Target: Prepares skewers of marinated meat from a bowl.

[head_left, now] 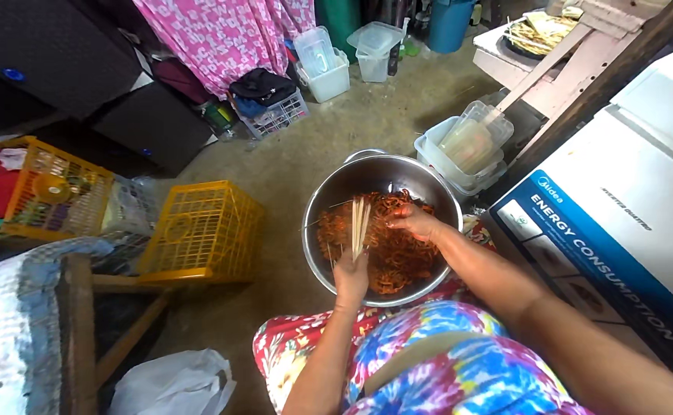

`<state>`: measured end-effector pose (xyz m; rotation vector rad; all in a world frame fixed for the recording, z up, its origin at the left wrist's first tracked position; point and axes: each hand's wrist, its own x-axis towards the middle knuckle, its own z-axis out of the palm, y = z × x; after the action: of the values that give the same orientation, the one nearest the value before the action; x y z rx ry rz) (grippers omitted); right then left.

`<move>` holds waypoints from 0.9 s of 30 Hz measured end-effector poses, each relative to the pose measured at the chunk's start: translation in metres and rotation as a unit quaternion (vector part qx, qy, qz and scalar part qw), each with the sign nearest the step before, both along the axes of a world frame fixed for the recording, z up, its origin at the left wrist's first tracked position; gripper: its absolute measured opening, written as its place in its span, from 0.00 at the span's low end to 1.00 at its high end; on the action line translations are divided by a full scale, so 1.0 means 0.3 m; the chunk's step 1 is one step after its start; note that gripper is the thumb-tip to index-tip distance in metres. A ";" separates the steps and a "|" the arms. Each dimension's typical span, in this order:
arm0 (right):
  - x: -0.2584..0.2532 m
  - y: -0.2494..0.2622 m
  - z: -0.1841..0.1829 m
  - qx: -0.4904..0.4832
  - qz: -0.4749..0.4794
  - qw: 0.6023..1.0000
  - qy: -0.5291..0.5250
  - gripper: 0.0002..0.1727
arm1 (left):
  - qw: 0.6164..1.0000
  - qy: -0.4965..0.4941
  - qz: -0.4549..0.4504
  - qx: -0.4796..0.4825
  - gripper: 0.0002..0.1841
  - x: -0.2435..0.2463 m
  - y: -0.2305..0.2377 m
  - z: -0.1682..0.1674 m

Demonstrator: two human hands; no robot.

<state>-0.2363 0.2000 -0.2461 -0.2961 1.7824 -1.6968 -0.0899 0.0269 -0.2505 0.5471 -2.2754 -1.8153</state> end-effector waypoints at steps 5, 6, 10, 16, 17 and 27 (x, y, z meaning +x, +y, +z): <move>-0.004 -0.001 0.011 -0.044 -0.093 0.994 -0.038 0.10 | 1.000 -0.003 0.007 0.000 0.05 -0.001 -0.003 -0.006; -0.010 -0.002 0.005 -0.061 -0.125 0.989 -0.055 0.10 | 1.000 -0.006 0.001 -0.005 0.05 -0.002 -0.003 -0.005; -0.013 -0.012 0.004 -0.080 -0.186 0.976 -0.082 0.10 | 0.999 -0.016 -0.033 -0.016 0.05 -0.002 -0.001 0.004; 0.003 -0.025 0.012 -0.071 -0.179 0.978 -0.076 0.09 | 0.998 -0.021 -0.045 -0.023 0.06 -0.001 -0.002 0.008; 0.005 -0.027 0.012 -0.069 -0.179 0.979 -0.074 0.09 | 0.999 -0.021 -0.044 -0.024 0.06 -0.002 -0.001 0.006; 0.022 -0.050 0.018 -0.079 -0.193 0.971 -0.113 0.09 | 0.999 -0.010 -0.044 -0.004 0.07 -0.001 -0.003 0.004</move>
<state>-0.2296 0.1850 -0.2406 0.1872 1.6121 -2.0549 -0.0903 0.0259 -0.2492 0.4728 -2.3552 -1.8483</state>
